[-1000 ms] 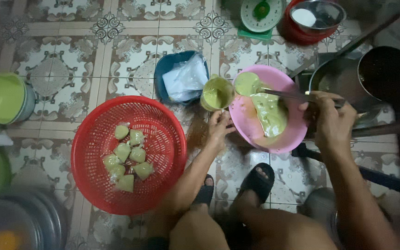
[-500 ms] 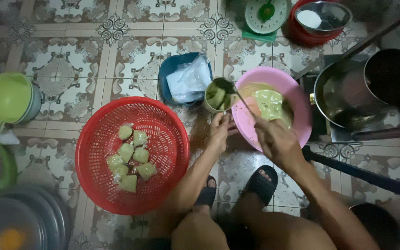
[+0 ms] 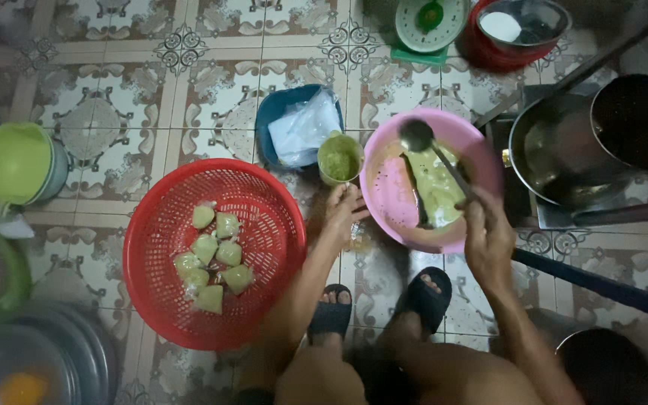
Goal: The person uses a ladle to scoop a green paste from a pink basin into a small yellow cup, then pours the paste from the cup into individual clear plastic bags, tying each bag once filled.
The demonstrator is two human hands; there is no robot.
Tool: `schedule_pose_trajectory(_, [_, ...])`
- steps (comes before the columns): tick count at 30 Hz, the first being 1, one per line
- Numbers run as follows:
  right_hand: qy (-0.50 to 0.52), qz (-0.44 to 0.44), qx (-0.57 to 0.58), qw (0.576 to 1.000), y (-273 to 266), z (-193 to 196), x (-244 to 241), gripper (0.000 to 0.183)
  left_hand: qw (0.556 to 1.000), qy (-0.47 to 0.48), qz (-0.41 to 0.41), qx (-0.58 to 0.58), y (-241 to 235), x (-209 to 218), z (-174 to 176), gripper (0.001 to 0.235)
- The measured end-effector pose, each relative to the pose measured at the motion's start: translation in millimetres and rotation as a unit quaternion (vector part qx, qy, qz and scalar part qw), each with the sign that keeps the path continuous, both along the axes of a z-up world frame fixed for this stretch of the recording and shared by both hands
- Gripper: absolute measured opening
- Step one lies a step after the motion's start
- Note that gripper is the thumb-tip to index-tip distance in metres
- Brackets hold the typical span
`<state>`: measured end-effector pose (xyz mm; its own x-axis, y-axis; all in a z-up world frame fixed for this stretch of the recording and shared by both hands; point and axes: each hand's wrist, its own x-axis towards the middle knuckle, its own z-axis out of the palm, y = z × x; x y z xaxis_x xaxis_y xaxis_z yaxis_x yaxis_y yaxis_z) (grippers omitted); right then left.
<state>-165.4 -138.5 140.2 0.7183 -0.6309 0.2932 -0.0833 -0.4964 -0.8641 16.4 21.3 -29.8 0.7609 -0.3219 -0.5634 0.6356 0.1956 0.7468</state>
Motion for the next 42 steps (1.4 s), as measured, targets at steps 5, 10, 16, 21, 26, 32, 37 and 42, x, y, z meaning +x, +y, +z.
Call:
schedule_pose_trajectory(5, [0.147,0.073,-0.411,0.897,-46.0,-123.5,-51.0,0.04,1.0,-0.011,-0.024,0.006,8.0,11.3,-33.8,0.026])
schedule_pose_trajectory(10, [0.173,0.06,-0.52,0.835,-52.8,-185.3,-76.0,0.047,0.999,-0.006,-0.029,0.023,19.1,14.6,-36.8,0.028])
schedule_pose_trajectory(16, [0.204,0.1,-0.489,0.842,-26.2,-149.2,-79.2,0.054,0.999,-0.008,-0.029,0.039,29.2,16.0,-49.4,0.032])
schedule_pose_trajectory(21, [0.267,0.089,-0.486,0.828,-21.3,-137.6,-78.4,0.071,0.999,-0.018,-0.016,0.027,43.6,11.3,1.0,0.027])
schedule_pose_trajectory(26, [0.224,0.114,-0.476,0.843,-24.3,-112.3,-50.3,0.067,0.999,-0.022,0.001,0.034,71.6,-0.6,45.9,0.021])
schedule_pose_trajectory(32, [0.217,0.213,-0.497,0.813,-19.6,-79.3,47.7,0.033,0.995,-0.072,0.001,0.065,150.0,-18.5,98.7,0.021])
schedule_pose_trajectory(37, [0.13,0.303,-0.571,0.752,-8.3,-111.5,153.1,0.015,0.982,-0.109,-0.003,0.154,220.2,-28.8,84.5,0.022])
schedule_pose_trajectory(42, [0.382,0.316,-0.54,0.68,12.3,-161.7,268.9,0.028,0.906,0.126,-0.096,0.394,223.9,-33.0,172.2,0.047])
